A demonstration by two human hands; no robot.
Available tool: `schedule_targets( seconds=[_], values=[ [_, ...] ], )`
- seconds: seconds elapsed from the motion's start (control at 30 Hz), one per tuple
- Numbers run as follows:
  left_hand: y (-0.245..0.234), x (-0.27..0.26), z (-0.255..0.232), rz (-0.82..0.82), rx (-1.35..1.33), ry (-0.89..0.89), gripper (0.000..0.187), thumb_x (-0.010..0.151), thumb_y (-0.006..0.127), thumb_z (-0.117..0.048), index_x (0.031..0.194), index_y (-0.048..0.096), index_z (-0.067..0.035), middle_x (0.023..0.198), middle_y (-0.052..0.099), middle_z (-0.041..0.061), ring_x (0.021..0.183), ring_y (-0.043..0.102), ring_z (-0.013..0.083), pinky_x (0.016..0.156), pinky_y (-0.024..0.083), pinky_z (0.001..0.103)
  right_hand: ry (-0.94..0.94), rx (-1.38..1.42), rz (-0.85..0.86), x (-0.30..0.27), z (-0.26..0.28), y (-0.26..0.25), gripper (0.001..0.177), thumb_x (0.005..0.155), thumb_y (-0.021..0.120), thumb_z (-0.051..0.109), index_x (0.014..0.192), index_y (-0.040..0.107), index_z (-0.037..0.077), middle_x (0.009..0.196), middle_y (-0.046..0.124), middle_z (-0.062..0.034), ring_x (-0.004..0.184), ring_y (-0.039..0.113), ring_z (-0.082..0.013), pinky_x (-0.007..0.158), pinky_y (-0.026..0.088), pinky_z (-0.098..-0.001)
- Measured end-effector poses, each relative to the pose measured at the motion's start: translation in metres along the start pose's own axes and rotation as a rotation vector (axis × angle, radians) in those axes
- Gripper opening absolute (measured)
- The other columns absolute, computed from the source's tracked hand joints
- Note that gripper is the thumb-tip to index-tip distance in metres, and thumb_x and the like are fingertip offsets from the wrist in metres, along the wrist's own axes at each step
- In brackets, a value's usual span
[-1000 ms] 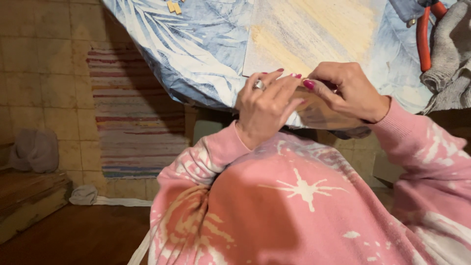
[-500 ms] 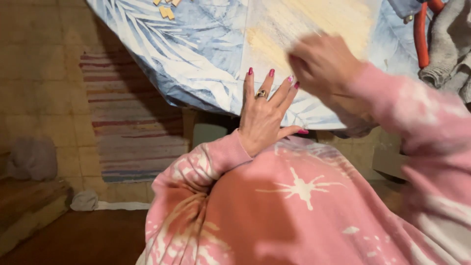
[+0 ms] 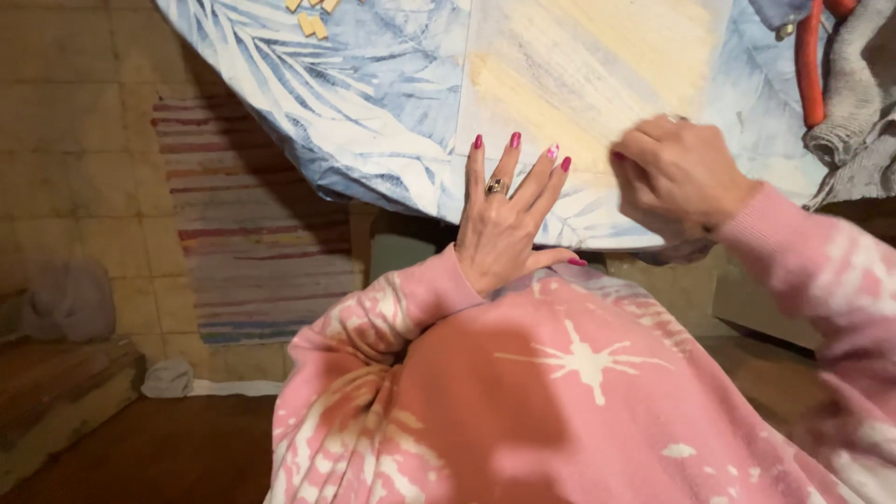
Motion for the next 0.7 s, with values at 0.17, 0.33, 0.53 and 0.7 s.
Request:
schedule_targets(
  seconds=[0.17,0.33,0.53,0.7],
  values=[
    [0.005,0.001,-0.002,0.018,-0.029,-0.049,0.111,0.068,0.078,-0.074,0.149,0.052,-0.002,0.149,0.050,0.015,0.145,0.034,0.0460,0.118,0.016,0.077,-0.223,-0.005,-0.159,0.108,0.025,0.019,0.008,0.090,0.066,0.012,0.083,0.066,0.008,0.082,0.065,-0.0135,0.071,0.062,-0.0362,0.061,0.049,-0.0477],
    [0.005,0.000,-0.004,0.000,0.036,-0.045,0.108,0.068,0.078,-0.072,0.149,0.053,-0.006,0.151,0.050,0.013,0.146,0.035,0.0436,0.118,0.016,0.076,-0.264,-0.003,-0.180,0.098,0.026,0.006,0.011,0.094,0.067,0.014,0.086,0.066,0.007,0.082,0.064,-0.0139,0.072,0.062,-0.0369,0.063,0.049,-0.0490],
    [0.004,-0.001,-0.002,-0.009,0.002,-0.007,0.110,0.069,0.077,-0.075,0.148,0.052,-0.003,0.150,0.050,0.017,0.143,0.036,0.0483,0.117,0.017,0.077,-0.098,-0.002,-0.055,-0.008,0.006,-0.007,0.010,0.093,0.064,0.012,0.084,0.066,0.007,0.079,0.065,-0.0130,0.072,0.065,-0.0362,0.063,0.052,-0.0472],
    [0.004,0.002,-0.004,-0.015,0.013,0.016,0.109,0.070,0.077,-0.075,0.147,0.053,-0.002,0.149,0.050,0.017,0.143,0.036,0.0502,0.118,0.018,0.076,-0.137,-0.004,-0.126,0.066,0.009,0.012,0.003,0.086,0.068,0.011,0.083,0.069,0.009,0.077,0.063,-0.0133,0.072,0.063,-0.0373,0.060,0.048,-0.0492]
  ],
)
Point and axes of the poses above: each hand's wrist, its own x-axis towards the middle knuckle, its own y-axis out of the palm, z = x × y, the point moved 8 cm from there along x, towards the middle knuckle
